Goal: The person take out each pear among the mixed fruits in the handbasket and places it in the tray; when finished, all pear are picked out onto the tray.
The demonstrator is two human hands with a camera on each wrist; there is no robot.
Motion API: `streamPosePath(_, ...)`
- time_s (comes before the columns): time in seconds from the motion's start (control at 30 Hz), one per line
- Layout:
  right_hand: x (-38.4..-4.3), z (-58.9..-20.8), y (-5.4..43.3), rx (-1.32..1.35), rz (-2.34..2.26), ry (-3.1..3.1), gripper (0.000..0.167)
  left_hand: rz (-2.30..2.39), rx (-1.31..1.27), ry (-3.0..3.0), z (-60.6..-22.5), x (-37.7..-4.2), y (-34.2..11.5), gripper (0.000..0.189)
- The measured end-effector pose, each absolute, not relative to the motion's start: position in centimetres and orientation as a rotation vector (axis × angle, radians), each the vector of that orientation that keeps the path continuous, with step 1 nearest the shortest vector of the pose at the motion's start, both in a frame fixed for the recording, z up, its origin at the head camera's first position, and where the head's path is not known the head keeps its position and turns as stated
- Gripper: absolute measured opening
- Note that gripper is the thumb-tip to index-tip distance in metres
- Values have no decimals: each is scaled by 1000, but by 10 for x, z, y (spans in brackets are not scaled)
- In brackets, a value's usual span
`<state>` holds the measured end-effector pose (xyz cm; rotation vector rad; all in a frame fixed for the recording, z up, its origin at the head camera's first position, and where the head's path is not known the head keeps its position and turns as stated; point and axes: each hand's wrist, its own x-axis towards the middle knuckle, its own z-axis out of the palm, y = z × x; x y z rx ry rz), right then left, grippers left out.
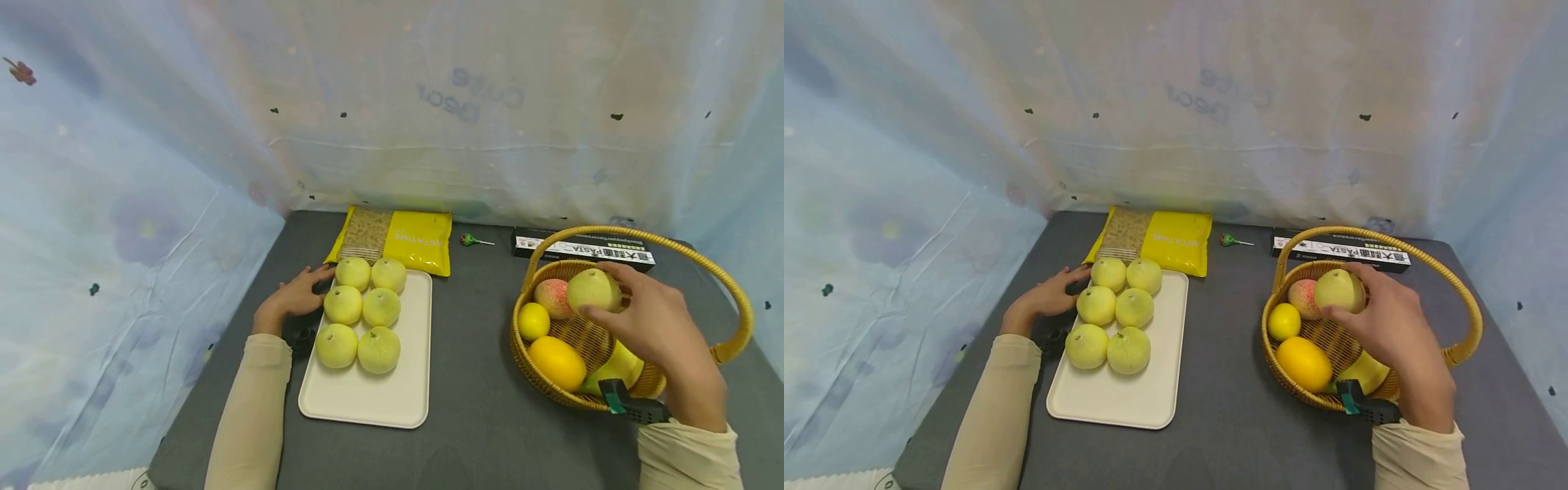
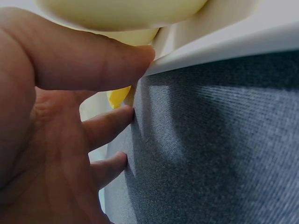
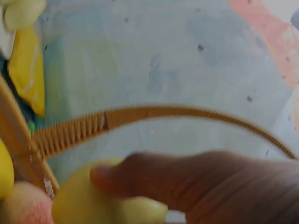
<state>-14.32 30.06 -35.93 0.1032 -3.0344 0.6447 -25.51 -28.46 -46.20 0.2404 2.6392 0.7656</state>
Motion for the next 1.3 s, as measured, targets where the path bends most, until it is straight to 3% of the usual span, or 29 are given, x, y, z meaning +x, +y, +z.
streamPosePath(0.37, -107, -367, 245, 627, 1056, -2694, 75, 773, 231, 2636, -462, -254, -284, 71)
streamPosePath(1.3, -94, -441, 89, 1243, 1774, -2583, 67, 758, 258, 2635, -460, -253, -283, 70)
